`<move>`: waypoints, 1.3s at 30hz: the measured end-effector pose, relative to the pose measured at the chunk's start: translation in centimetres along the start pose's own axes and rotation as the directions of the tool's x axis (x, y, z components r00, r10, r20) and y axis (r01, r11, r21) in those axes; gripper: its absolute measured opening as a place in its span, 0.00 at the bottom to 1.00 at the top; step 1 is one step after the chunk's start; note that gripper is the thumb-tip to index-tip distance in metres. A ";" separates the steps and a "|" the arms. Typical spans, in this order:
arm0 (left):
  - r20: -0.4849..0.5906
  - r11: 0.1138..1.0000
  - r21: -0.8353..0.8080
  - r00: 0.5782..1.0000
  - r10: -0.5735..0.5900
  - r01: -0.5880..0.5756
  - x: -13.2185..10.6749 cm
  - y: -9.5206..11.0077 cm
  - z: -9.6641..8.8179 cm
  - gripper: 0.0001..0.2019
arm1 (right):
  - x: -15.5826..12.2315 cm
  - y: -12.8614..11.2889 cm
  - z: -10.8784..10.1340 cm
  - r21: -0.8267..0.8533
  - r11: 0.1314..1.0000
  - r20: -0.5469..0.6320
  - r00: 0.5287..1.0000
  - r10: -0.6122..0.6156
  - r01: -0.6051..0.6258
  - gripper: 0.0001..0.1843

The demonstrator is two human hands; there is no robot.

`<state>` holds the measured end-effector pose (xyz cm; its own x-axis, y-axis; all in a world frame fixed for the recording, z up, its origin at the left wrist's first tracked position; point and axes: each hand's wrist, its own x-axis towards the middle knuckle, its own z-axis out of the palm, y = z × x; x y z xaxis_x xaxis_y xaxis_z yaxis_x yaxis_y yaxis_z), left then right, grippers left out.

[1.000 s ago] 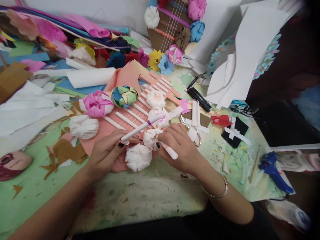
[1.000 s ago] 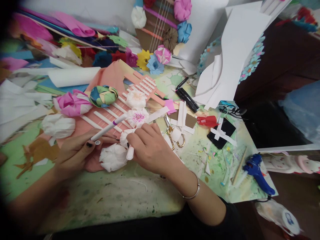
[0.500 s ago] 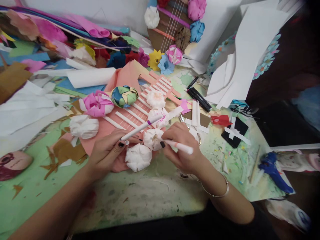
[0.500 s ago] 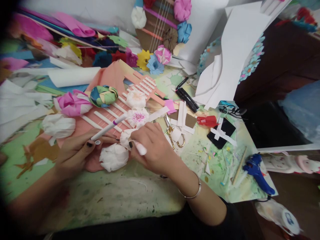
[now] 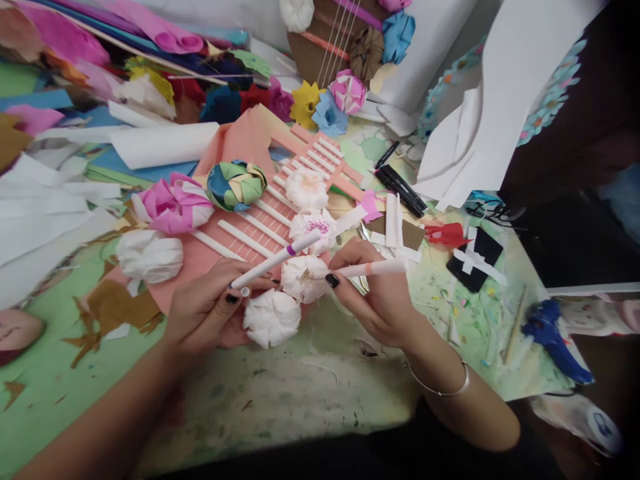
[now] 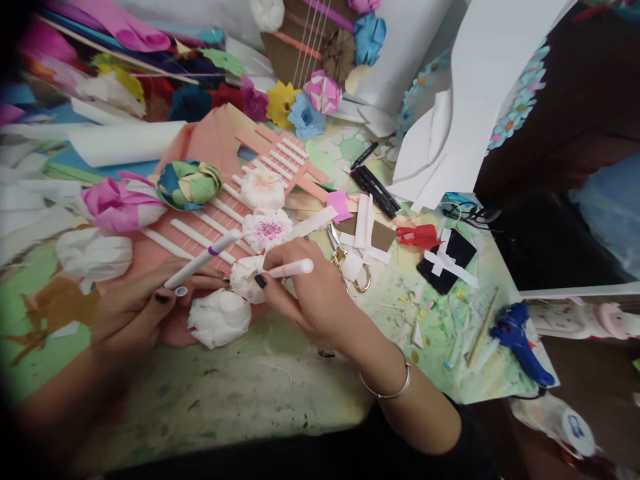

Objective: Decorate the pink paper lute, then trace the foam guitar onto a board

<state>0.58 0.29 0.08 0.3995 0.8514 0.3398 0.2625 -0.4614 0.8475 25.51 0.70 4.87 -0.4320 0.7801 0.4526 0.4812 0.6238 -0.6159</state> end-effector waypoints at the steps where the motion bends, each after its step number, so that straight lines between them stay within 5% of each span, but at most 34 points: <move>1: 0.005 1.000 0.009 1.000 -0.002 0.002 0.0 0.0 0.0 0.17 | 0.1 0.0 0.1 0.003 1.000 0.025 1.000 -0.011 0.011 0.02; 21: 0.012 1.000 0.027 1.000 -0.011 0.010 0.0 0.2 0.0 0.16 | 0.2 0.2 1.2 -0.131 0.990 0.143 0.989 -0.027 0.046 0.04; 27: 0.017 0.999 0.032 1.000 -0.005 0.004 0.1 0.3 0.0 0.16 | 0.2 0.0 0.3 -0.061 0.998 -0.018 1.000 -0.014 0.013 0.03; 33: 0.034 0.999 0.019 0.999 -0.031 0.030 0.0 0.2 -0.1 0.16 | 0.2 0.0 0.3 -0.090 0.995 0.065 0.997 -0.039 0.045 0.04; 39: 0.026 0.999 0.046 0.999 0.027 -0.028 0.0 0.2 -0.2 0.16 | 0.0 0.0 0.4 -0.058 0.997 0.000 0.999 -0.044 0.044 0.05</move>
<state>0.51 0.27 0.32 0.4288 0.8320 0.3520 0.2917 -0.4962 0.8177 25.23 0.66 4.58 -0.4528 0.7519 0.4791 0.5051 0.6591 -0.5571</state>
